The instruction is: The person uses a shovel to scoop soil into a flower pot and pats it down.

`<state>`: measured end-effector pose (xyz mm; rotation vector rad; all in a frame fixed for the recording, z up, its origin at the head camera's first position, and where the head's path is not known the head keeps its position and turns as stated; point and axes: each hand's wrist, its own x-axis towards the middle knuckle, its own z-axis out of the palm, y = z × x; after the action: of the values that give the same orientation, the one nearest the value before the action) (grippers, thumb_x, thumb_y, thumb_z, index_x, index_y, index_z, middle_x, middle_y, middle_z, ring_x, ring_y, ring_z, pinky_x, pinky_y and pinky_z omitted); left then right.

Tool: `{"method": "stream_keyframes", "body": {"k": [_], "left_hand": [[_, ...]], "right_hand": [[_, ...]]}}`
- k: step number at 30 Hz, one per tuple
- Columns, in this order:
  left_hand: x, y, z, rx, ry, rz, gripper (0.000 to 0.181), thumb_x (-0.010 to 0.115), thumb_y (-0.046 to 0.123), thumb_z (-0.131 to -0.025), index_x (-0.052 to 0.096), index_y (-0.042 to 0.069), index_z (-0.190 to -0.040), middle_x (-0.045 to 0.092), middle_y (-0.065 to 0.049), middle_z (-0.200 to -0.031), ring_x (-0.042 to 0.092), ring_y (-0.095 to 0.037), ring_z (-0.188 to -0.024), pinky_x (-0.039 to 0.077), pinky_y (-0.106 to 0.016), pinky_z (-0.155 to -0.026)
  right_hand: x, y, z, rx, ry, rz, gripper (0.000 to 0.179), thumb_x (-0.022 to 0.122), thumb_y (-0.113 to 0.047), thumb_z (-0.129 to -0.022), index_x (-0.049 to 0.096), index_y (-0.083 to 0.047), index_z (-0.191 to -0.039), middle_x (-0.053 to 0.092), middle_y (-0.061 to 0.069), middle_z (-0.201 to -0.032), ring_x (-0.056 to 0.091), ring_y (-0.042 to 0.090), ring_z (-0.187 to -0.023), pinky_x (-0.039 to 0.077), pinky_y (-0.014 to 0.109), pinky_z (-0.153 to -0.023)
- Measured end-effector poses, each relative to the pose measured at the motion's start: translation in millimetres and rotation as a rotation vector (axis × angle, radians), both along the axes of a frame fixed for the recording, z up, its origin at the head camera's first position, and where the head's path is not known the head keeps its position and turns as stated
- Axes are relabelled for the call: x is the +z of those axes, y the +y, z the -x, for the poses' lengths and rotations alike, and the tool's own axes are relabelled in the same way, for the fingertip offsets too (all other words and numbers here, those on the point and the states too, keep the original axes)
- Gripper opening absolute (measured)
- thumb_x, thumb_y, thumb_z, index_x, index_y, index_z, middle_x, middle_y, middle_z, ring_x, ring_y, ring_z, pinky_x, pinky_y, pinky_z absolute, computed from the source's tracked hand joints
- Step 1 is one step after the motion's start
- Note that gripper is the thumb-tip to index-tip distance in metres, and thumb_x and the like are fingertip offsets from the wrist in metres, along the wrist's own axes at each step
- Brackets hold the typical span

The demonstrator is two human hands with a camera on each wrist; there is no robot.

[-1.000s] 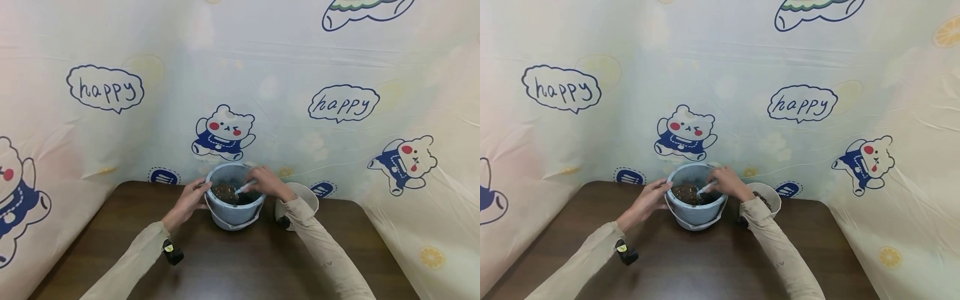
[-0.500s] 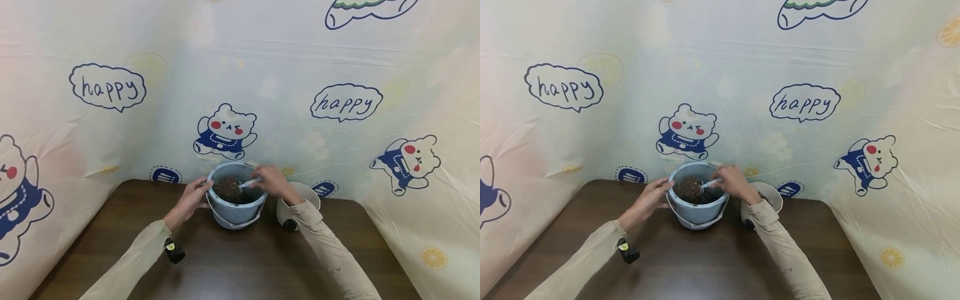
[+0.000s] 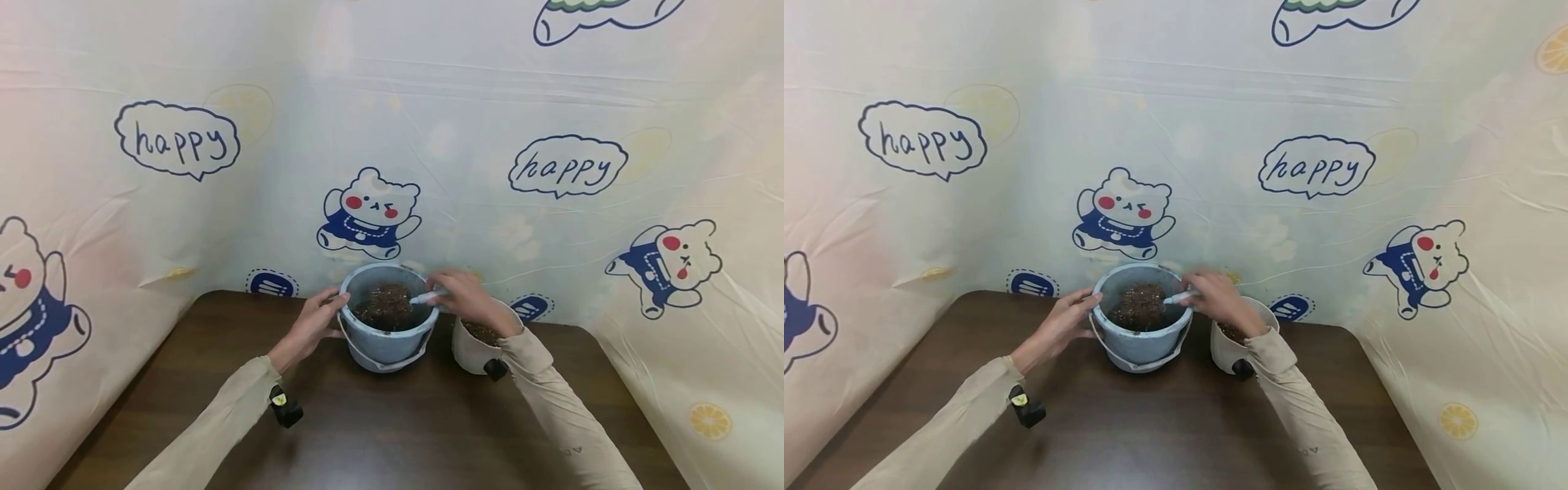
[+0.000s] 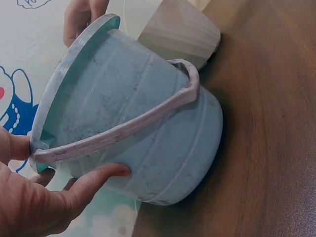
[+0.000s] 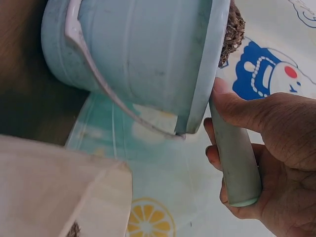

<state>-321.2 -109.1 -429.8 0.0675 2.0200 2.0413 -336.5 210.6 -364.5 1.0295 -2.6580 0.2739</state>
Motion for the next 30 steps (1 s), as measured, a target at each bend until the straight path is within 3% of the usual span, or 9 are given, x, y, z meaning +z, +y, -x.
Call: {"method": "stream_keyframes", "body": {"k": [6, 11, 16, 24, 30], "left_hand": [[-1.1, -1.0, 0.1, 0.007, 0.005, -0.008, 0.057, 0.053, 0.028, -0.111, 0.037, 0.006, -0.161, 0.036, -0.025, -0.159, 0.043, -0.042, -0.141, 0.06, -0.055, -0.094], [-2.3, -1.2, 0.7, 0.006, 0.004, -0.019, 0.058, 0.053, 0.027, -0.111, 0.037, 0.005, -0.161, 0.036, -0.025, -0.16, 0.044, -0.041, -0.141, 0.061, -0.053, -0.093], [-1.1, -1.9, 2.9, 0.004, -0.006, -0.029, 0.058, 0.053, 0.028, -0.111, 0.036, 0.005, -0.162, 0.035, -0.024, -0.161, 0.042, -0.04, -0.143, 0.059, -0.056, -0.096], [-0.1, 0.4, 4.3, -0.01, -0.022, -0.07, 0.058, 0.053, 0.026, -0.111, 0.036, 0.007, -0.162, 0.034, -0.025, -0.161, 0.04, -0.041, -0.145, 0.054, -0.063, -0.101], [0.5, -3.2, 3.4, -0.017, -0.074, -0.105, 0.062, 0.053, 0.027, -0.111, 0.028, 0.015, -0.166, 0.03, -0.024, -0.163, 0.039, -0.043, -0.147, 0.049, -0.067, -0.106]], "right_hand": [[3.7, 11.9, -2.4, -0.017, -0.051, 0.028, 0.019, 0.082, -0.018, -0.091, 0.071, -0.006, -0.102, 0.072, 0.006, -0.093, 0.065, 0.025, -0.08, 0.052, 0.043, -0.071], [6.3, 22.7, -5.3, -0.017, -0.041, 0.044, 0.016, 0.077, -0.017, -0.095, 0.071, -0.004, -0.103, 0.073, 0.007, -0.095, 0.067, 0.026, -0.084, 0.055, 0.045, -0.075], [14.1, 35.3, -9.0, -0.027, -0.023, 0.063, 0.013, 0.076, -0.015, -0.097, 0.071, -0.005, -0.104, 0.073, 0.007, -0.096, 0.066, 0.024, -0.082, 0.056, 0.043, -0.073], [24.0, 67.5, -16.9, -0.1, -0.066, 0.054, 0.011, 0.072, -0.014, -0.1, 0.072, -0.006, -0.107, 0.072, 0.006, -0.097, 0.064, 0.022, -0.082, 0.053, 0.044, -0.073], [25.3, 91.4, -24.0, -0.147, -0.061, 0.05, 0.011, 0.074, -0.014, -0.098, 0.072, -0.005, -0.104, 0.072, 0.006, -0.095, 0.062, 0.021, -0.08, 0.051, 0.042, -0.071]]}}
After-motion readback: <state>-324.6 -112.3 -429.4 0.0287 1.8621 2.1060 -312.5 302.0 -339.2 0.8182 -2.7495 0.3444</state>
